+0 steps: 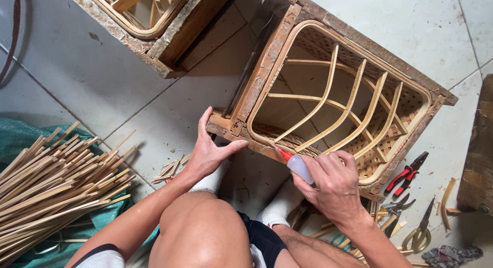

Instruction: The person sits on the workshop floor working on a woven bamboo basket held in a wooden frame, applying glue along the rim with a squeeze bottle, tapping the frame with a hammer, gripping and trimming protruding strips with pliers, cutting with a knife, and repositioning the basket to work on each side.

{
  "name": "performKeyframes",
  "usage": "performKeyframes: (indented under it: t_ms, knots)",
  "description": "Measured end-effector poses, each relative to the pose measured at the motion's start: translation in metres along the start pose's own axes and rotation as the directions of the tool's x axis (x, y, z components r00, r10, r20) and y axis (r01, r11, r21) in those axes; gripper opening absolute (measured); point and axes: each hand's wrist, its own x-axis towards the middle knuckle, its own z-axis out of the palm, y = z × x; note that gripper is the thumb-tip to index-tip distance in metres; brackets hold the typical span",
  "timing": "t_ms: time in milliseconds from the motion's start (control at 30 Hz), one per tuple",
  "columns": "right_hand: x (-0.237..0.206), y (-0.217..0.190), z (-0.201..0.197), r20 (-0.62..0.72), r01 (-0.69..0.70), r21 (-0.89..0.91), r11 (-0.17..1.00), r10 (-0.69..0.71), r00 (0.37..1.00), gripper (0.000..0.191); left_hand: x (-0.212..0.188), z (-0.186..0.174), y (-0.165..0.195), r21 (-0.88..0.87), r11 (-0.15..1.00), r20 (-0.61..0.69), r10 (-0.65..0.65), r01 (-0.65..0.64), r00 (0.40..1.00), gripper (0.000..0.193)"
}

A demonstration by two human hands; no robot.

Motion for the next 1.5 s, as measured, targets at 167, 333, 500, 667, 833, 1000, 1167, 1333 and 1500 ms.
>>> performKeyframes:
  t_ms: [167,333,500,667,833,1000,1167,1333,1500]
  knots:
    - [0.007,-0.003,-0.007,0.0,-0.002,0.032,0.999,0.002,1.0,0.037,0.001,-0.001,-0.001,0.003,1.0,-0.002,-0.014,0.014,1.0,0.127]
    - [0.02,-0.009,-0.006,-0.002,0.017,0.067,0.998,-0.017,1.0,0.038,0.001,-0.002,-0.002,0.026,1.0,-0.034,-0.013,0.014,0.999,0.127]
    - [0.027,-0.012,0.001,0.028,0.042,0.042,0.998,-0.043,0.999,0.037,0.002,-0.004,-0.005,0.083,0.996,-0.059,0.017,-0.012,0.998,0.126]
    - [0.03,0.006,-0.004,0.093,0.04,-0.038,0.998,-0.037,0.995,0.042,0.003,-0.006,-0.003,0.07,0.997,-0.049,0.024,-0.021,0.999,0.125]
    - [0.064,0.046,-0.02,0.062,0.172,-0.255,0.951,-0.162,0.985,0.052,0.011,-0.012,0.009,-0.084,0.989,-0.021,-0.122,0.119,0.992,0.116]
    - [0.119,0.057,-0.013,0.036,0.399,-0.359,0.844,-0.414,0.909,0.041,0.014,-0.011,0.019,-0.076,0.986,-0.066,-0.15,0.145,0.986,0.109]
    - [0.142,0.049,-0.013,0.076,0.471,-0.344,0.812,-0.476,0.876,0.042,0.014,-0.011,0.024,-0.09,0.984,-0.065,-0.162,0.156,0.985,0.11]
    - [0.146,0.045,-0.013,0.104,0.496,-0.383,0.78,-0.497,0.862,0.039,0.014,-0.013,0.027,-0.099,0.982,-0.046,-0.167,0.162,0.985,0.111]
    - [0.149,0.048,-0.012,0.135,0.532,-0.427,0.732,-0.53,0.837,0.036,0.015,-0.014,0.027,-0.069,0.983,-0.029,-0.17,0.168,0.985,0.109]
